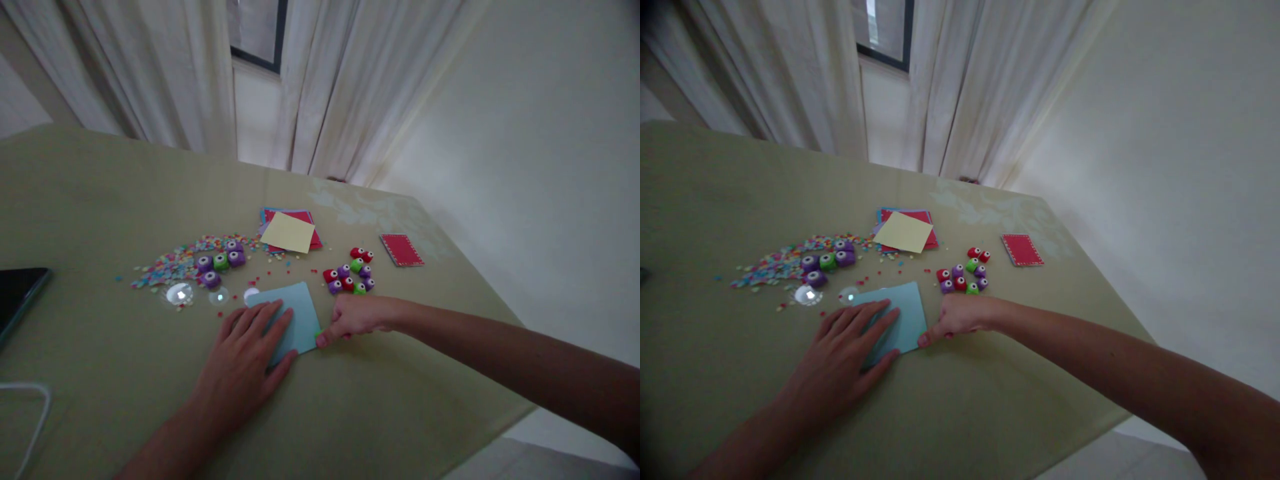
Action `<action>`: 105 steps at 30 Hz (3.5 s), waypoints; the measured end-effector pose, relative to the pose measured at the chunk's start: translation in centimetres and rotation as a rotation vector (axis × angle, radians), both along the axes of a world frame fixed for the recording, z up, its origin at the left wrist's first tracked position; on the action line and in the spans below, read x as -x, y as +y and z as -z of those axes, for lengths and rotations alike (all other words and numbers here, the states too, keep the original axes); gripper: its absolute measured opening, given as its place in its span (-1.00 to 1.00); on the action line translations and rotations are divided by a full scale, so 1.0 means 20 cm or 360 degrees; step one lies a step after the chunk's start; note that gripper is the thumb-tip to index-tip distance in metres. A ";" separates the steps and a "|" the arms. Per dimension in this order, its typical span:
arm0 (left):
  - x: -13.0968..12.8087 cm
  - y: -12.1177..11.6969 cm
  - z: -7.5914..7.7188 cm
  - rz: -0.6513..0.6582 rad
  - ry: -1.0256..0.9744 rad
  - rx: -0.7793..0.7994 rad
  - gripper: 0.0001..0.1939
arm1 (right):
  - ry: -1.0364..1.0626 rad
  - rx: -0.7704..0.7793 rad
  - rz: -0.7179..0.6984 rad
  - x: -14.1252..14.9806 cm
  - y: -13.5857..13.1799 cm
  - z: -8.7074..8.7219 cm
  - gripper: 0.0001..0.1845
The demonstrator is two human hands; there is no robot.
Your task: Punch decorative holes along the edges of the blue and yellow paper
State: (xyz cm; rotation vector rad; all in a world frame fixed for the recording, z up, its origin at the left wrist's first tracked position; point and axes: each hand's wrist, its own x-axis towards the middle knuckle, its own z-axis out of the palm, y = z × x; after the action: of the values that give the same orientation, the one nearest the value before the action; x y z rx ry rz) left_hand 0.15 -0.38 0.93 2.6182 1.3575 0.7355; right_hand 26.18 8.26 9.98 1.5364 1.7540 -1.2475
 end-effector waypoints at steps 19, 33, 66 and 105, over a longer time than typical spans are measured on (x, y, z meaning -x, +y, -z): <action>0.04 0.00 0.02 0.0048 0.0060 -0.0003 -0.42 | 0.0369 -0.0989 0.0392 -0.17 -0.22 0.10 -0.53; 0.00 -0.01 0.00 0.0136 0.0021 0.0096 -0.48 | 0.0757 -0.1656 -0.0591 0.72 0.07 0.04 -0.62; 0.09 0.04 0.02 -0.0108 0.0122 -0.0105 -0.44 | 0.0642 -0.1395 0.0429 0.12 -0.40 0.24 -0.77; 0.09 0.04 0.01 -0.0121 0.0200 -0.0022 -0.44 | 0.1059 -0.1178 0.0376 0.06 -0.33 0.23 -0.70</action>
State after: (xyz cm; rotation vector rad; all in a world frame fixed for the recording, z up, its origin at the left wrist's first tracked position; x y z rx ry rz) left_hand -1.55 0.48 0.67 2.6773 1.4978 0.6007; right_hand 25.06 1.68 5.41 1.8897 2.7566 -1.4137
